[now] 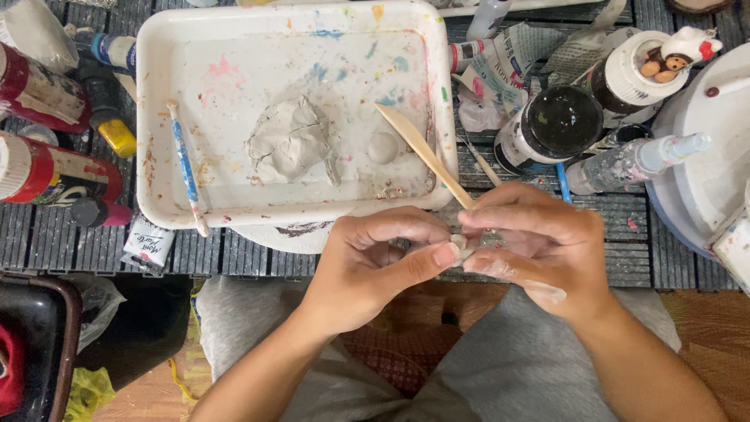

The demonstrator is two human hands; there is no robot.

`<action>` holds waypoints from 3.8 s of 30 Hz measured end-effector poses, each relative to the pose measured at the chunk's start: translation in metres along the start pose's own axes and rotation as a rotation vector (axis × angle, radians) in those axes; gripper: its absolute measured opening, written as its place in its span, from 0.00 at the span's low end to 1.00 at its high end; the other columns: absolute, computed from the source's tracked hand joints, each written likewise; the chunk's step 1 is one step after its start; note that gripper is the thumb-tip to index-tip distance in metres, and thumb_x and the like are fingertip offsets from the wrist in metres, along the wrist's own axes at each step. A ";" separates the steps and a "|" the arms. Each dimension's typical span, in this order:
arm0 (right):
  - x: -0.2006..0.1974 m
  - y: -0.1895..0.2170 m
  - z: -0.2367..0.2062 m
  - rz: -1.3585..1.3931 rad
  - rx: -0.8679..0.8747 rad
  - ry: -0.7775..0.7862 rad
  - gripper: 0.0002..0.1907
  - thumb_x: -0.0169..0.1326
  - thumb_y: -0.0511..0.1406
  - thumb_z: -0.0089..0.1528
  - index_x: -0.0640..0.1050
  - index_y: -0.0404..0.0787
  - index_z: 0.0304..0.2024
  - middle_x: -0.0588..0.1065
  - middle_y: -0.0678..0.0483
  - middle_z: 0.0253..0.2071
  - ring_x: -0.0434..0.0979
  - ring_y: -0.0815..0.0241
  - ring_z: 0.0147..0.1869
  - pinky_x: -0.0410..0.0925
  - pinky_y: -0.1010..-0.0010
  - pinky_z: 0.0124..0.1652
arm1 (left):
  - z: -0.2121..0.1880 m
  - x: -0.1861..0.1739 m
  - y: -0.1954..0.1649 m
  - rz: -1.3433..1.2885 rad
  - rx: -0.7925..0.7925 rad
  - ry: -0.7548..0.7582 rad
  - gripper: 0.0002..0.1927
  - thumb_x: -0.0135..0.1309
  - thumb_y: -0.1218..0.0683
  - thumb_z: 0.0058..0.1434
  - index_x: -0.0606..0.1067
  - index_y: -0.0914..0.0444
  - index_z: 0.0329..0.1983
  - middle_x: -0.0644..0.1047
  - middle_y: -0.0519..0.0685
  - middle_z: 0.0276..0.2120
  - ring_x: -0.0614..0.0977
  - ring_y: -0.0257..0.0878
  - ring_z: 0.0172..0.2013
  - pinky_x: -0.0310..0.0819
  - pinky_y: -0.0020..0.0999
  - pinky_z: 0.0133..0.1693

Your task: The person shapes a small piece of clay using a wooden stick and their fingers. They repeatedly refine the clay's form by pressing and smoothing it with the tool and hands.

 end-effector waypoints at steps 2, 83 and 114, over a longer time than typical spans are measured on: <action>0.001 0.004 0.002 -0.123 0.010 0.018 0.17 0.66 0.25 0.54 0.81 0.31 0.47 0.78 0.44 0.47 0.83 0.60 0.46 0.80 0.70 0.43 | 0.000 0.001 -0.001 -0.008 -0.016 0.034 0.08 0.60 0.61 0.67 0.82 0.70 0.46 0.82 0.49 0.42 0.79 0.30 0.39 0.73 0.22 0.36; 0.016 0.017 -0.004 -0.446 -0.413 -0.016 0.10 0.66 0.27 0.56 0.81 0.34 0.41 0.77 0.48 0.44 0.83 0.54 0.47 0.79 0.64 0.46 | -0.001 0.003 0.000 -0.055 -0.021 0.157 0.09 0.60 0.61 0.68 0.80 0.72 0.48 0.81 0.50 0.42 0.80 0.31 0.42 0.75 0.24 0.43; 0.005 0.004 -0.009 -0.277 -0.300 -0.062 0.11 0.68 0.30 0.57 0.81 0.35 0.41 0.79 0.49 0.40 0.83 0.55 0.45 0.78 0.64 0.48 | -0.006 0.008 -0.006 -0.025 -0.001 0.004 0.15 0.62 0.64 0.64 0.81 0.70 0.54 0.82 0.57 0.42 0.80 0.33 0.30 0.77 0.23 0.29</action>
Point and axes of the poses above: each hand's wrist, its own z-axis towards the middle knuckle, its own x-axis out of the palm, y = z × x, the point moved 3 cm from there along z, towards the middle knuckle
